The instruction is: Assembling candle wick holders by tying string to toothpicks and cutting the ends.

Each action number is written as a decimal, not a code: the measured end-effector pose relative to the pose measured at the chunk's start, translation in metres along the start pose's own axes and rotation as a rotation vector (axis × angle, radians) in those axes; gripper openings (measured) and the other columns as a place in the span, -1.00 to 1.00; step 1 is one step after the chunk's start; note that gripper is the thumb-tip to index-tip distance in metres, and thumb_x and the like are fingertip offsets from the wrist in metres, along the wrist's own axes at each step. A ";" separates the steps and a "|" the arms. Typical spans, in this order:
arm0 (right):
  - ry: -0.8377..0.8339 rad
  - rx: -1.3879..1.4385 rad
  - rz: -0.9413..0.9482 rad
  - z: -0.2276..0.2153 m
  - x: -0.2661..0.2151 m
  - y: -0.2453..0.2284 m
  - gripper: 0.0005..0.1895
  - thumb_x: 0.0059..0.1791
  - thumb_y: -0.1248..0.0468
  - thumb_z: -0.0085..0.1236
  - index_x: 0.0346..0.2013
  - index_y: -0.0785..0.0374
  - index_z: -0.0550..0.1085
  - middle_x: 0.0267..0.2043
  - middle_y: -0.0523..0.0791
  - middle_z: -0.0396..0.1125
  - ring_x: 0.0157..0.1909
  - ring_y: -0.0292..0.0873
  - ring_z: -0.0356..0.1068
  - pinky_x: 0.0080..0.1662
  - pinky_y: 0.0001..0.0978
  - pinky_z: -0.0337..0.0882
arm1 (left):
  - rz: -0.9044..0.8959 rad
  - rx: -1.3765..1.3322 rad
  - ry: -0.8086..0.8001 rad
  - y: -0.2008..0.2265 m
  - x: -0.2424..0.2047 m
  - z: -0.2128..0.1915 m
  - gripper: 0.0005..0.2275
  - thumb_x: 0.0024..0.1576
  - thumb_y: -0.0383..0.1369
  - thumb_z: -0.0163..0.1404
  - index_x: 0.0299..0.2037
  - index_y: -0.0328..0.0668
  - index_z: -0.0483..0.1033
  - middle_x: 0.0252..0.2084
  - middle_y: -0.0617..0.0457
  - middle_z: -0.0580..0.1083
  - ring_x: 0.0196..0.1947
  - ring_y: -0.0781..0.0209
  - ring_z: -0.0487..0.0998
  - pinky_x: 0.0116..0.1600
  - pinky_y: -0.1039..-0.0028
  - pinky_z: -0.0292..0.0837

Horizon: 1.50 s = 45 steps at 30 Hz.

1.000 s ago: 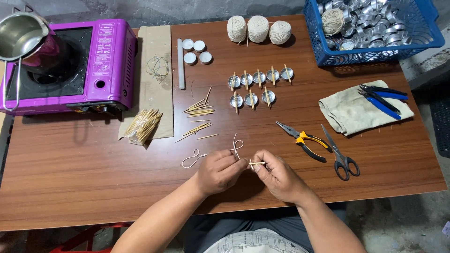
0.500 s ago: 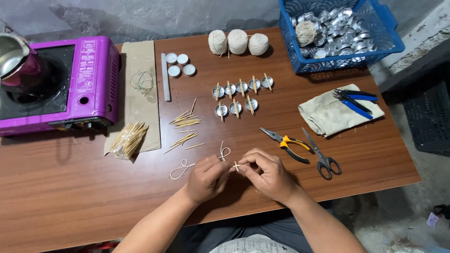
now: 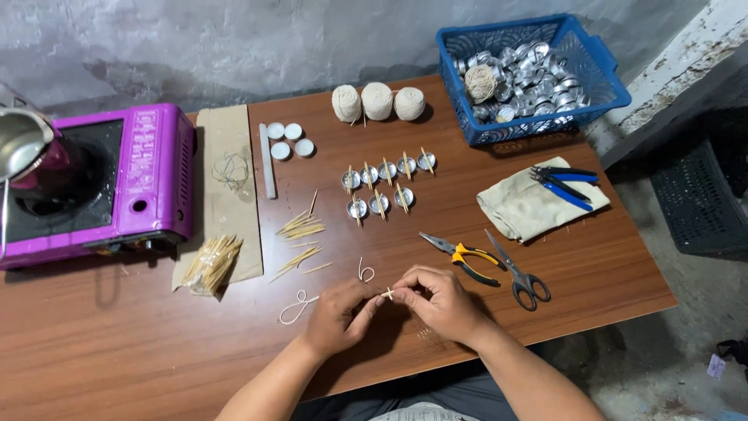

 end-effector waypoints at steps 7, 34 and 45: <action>0.035 0.036 0.238 0.001 0.003 0.022 -0.88 0.00 0.24 0.23 -0.39 0.18 0.63 -0.37 -0.22 0.54 -0.35 -0.32 0.47 -0.27 -0.49 0.43 | 0.023 0.039 0.045 -0.003 -0.001 -0.002 -0.90 0.22 -0.43 0.07 -0.13 -0.22 0.60 -0.41 0.03 0.55 -0.52 0.19 0.50 -0.38 0.46 0.40; 0.131 -1.053 1.044 -0.329 0.213 0.193 -0.60 0.12 -0.01 0.13 -0.09 0.32 0.54 -0.05 0.09 0.48 -0.07 0.22 0.49 -0.15 0.03 0.50 | -0.041 0.016 0.267 -0.020 0.001 -0.024 -0.94 0.18 -0.49 0.05 -0.29 -0.26 0.60 -0.46 0.06 0.56 -0.51 0.22 0.52 -0.36 0.51 0.41; 0.327 -0.763 0.406 -0.297 0.194 0.105 -0.75 0.09 0.17 0.20 0.00 0.21 0.58 0.14 0.16 0.35 -0.14 0.04 0.41 0.07 0.07 0.43 | -0.042 -0.010 0.264 -0.020 0.001 -0.028 -0.94 0.19 -0.50 0.04 -0.28 -0.28 0.58 -0.46 0.03 0.53 -0.50 0.19 0.51 -0.33 0.50 0.42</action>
Point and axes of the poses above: each hand's wrist, its own x-axis towards the middle knuckle, its own z-axis out of the palm, y = z × x, the point moved 9 cm from there along x, towards the middle knuckle
